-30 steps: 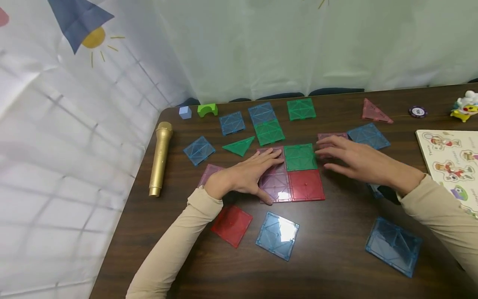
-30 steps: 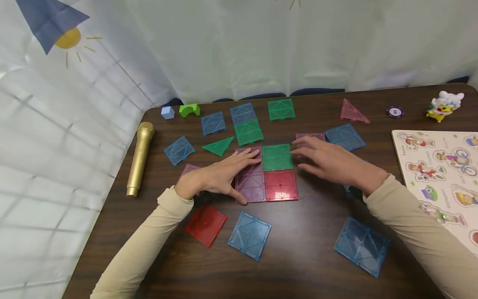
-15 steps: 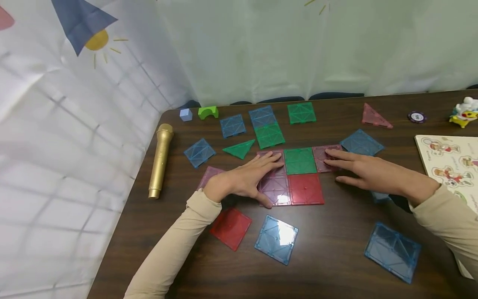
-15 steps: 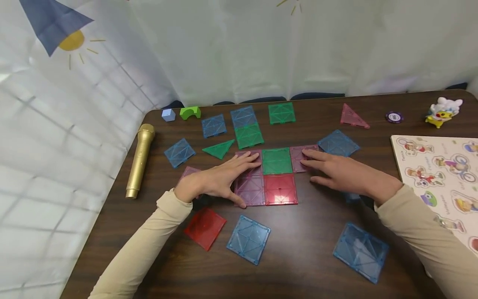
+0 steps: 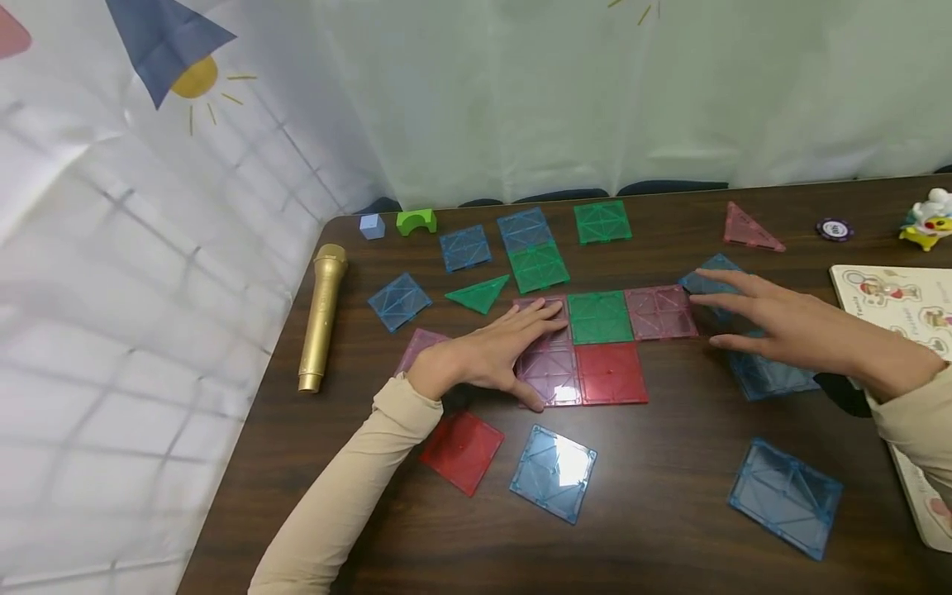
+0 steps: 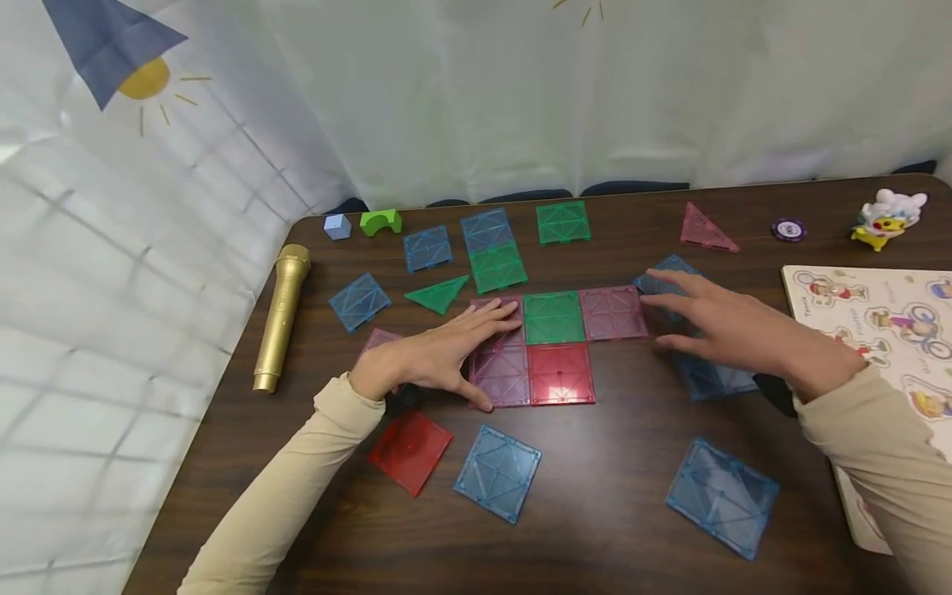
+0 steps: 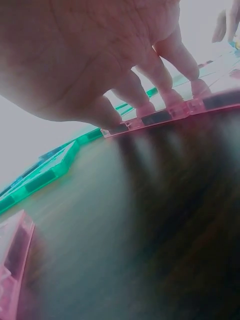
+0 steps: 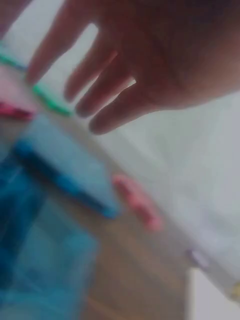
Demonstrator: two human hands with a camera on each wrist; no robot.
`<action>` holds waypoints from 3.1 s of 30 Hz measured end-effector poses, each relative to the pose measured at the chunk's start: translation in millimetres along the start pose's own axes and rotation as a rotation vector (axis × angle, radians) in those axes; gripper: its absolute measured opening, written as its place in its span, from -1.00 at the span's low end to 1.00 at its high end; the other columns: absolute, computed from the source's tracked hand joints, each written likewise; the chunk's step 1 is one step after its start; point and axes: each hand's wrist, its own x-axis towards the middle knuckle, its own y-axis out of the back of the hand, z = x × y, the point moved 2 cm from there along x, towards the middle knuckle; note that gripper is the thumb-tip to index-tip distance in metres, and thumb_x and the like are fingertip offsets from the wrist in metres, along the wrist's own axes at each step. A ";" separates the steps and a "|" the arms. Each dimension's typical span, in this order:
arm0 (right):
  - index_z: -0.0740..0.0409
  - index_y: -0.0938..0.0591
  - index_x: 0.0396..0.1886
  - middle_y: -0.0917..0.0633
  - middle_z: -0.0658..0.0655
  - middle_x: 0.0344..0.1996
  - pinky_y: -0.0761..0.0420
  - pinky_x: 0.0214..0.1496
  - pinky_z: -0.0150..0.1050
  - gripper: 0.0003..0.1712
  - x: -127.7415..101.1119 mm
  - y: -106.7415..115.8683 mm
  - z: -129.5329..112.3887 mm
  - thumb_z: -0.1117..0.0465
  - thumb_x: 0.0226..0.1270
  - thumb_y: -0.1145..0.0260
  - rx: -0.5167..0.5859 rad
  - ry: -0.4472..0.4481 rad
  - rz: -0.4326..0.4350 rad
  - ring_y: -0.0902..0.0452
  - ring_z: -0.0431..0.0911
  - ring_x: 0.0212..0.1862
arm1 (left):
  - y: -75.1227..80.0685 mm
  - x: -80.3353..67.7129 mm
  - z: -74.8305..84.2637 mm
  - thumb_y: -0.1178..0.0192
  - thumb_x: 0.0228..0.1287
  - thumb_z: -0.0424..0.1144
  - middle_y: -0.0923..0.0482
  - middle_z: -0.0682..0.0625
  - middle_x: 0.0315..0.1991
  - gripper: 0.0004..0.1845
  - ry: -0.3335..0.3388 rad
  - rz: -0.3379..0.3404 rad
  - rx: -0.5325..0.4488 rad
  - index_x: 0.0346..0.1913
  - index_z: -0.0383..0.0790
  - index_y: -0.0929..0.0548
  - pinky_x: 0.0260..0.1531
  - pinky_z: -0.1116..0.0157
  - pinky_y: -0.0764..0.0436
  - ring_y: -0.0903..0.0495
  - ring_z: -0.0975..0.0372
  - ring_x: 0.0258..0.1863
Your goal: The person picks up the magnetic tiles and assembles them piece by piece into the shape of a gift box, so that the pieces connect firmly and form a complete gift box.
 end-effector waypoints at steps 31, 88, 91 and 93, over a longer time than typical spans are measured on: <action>0.13 -0.66 0.31 -0.53 0.24 0.26 -0.70 0.01 0.09 -0.17 9.3 -31.0 -60.0 0.11 -0.02 -0.75 -0.014 0.366 0.160 -0.51 0.11 0.16 | -0.8 1.8 -3.1 -0.59 0.12 0.10 0.23 -0.11 0.72 0.23 -0.018 -0.003 -0.011 0.69 -0.18 -0.04 0.60 0.13 0.41 0.40 0.10 0.69; 0.00 -0.39 0.59 -0.18 0.28 0.63 0.08 0.57 0.42 -0.05 26.4 -38.7 -47.6 -0.22 0.31 -0.49 0.266 0.188 -0.081 0.14 0.35 0.64 | -14.9 -63.8 3.6 -0.20 0.58 -0.01 -0.19 -0.21 0.62 -0.29 0.161 0.223 0.316 0.59 -0.30 -0.31 0.34 -0.03 -0.51 -0.30 -0.05 0.54; -0.01 -0.39 0.59 -0.17 0.28 0.63 0.11 0.58 0.40 -0.05 28.1 -40.7 -47.3 -0.22 0.31 -0.49 0.262 0.200 -0.076 0.15 0.34 0.65 | -20.0 -85.5 7.2 -0.31 0.46 0.09 -0.17 -0.14 0.63 -0.18 0.103 0.172 0.219 0.59 -0.25 -0.32 0.42 0.00 -0.43 -0.27 0.00 0.56; -0.01 -0.39 0.60 -0.17 0.28 0.63 0.13 0.59 0.39 -0.05 28.1 -41.7 -46.6 -0.23 0.31 -0.49 0.258 0.208 -0.070 0.15 0.33 0.65 | -25.9 -101.4 10.0 -0.47 0.30 0.09 -0.16 -0.09 0.64 -0.08 0.064 0.119 0.135 0.59 -0.22 -0.34 0.38 0.03 -0.49 -0.28 0.03 0.56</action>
